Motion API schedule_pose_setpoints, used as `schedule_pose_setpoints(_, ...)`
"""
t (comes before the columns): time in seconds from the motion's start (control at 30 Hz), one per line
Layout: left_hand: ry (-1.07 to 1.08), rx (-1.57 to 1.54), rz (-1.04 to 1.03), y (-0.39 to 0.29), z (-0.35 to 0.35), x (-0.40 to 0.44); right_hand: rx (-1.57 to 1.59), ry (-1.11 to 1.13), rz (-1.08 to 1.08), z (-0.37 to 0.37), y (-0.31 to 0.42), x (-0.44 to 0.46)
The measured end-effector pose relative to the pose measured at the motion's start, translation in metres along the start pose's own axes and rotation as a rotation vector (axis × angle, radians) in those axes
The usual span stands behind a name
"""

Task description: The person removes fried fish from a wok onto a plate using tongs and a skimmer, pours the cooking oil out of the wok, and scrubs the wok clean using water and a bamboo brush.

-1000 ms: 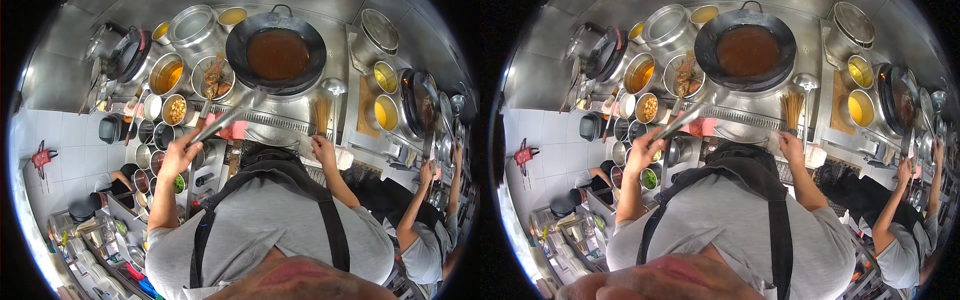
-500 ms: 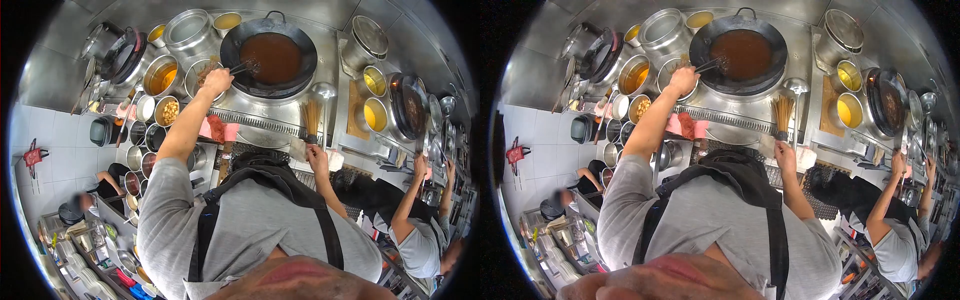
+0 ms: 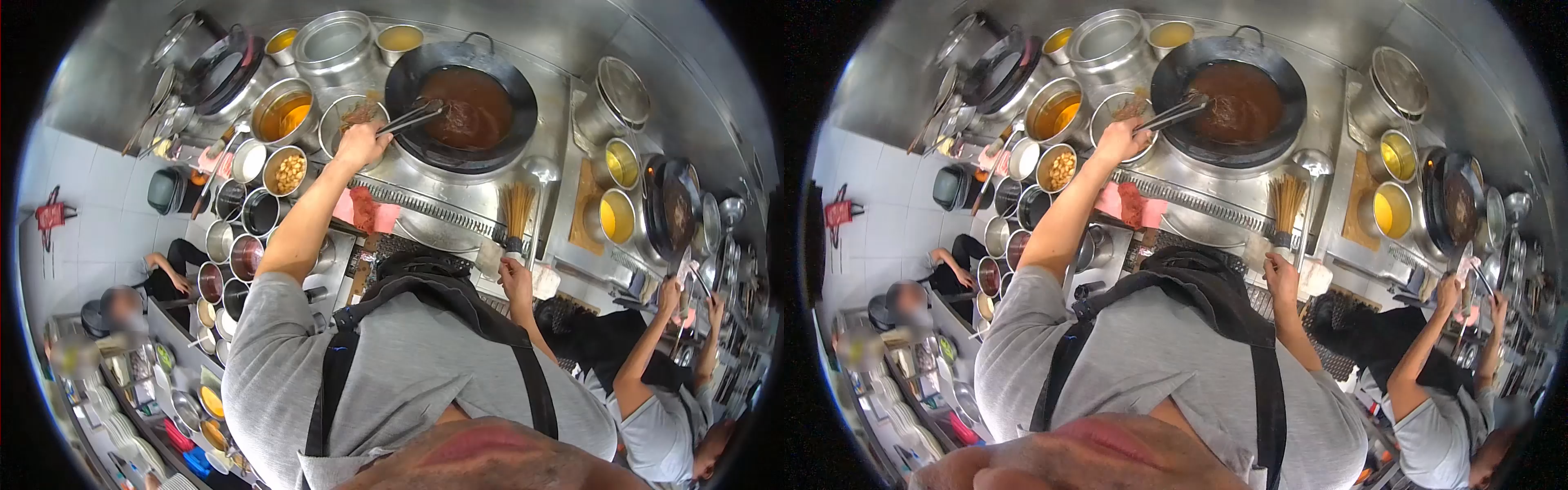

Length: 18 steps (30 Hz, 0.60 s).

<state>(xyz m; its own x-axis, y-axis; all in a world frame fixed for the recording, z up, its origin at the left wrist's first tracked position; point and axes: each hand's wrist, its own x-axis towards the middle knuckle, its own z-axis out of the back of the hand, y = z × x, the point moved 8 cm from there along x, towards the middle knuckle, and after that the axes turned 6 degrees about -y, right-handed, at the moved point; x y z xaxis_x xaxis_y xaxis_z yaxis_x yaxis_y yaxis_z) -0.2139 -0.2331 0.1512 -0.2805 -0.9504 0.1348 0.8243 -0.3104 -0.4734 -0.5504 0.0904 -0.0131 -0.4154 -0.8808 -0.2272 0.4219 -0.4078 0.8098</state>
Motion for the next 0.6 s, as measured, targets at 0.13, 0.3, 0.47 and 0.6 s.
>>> schedule_pose_setpoints(0.13, -0.208, 0.137, -0.133, 0.014, 0.045, -0.013, -0.018, 0.031, 0.044, -0.002, 0.007, 0.013)
schedule_pose_setpoints(0.3, -0.449, 0.215, -0.061, 0.092, 0.102, 0.021, -0.018, 0.024, 0.037, -0.005, 0.000, 0.018)
schedule_pose_setpoints(0.47, -0.338, 0.326, 0.171, 0.192, 0.138, 0.118, -0.138, -0.060, -0.047, -0.007, 0.041, -0.008)
schedule_pose_setpoints(0.6, -0.269, 0.315, 0.256, 0.266, 0.135, 0.211, -0.383, -0.189, -0.141, -0.009, 0.065, -0.041)
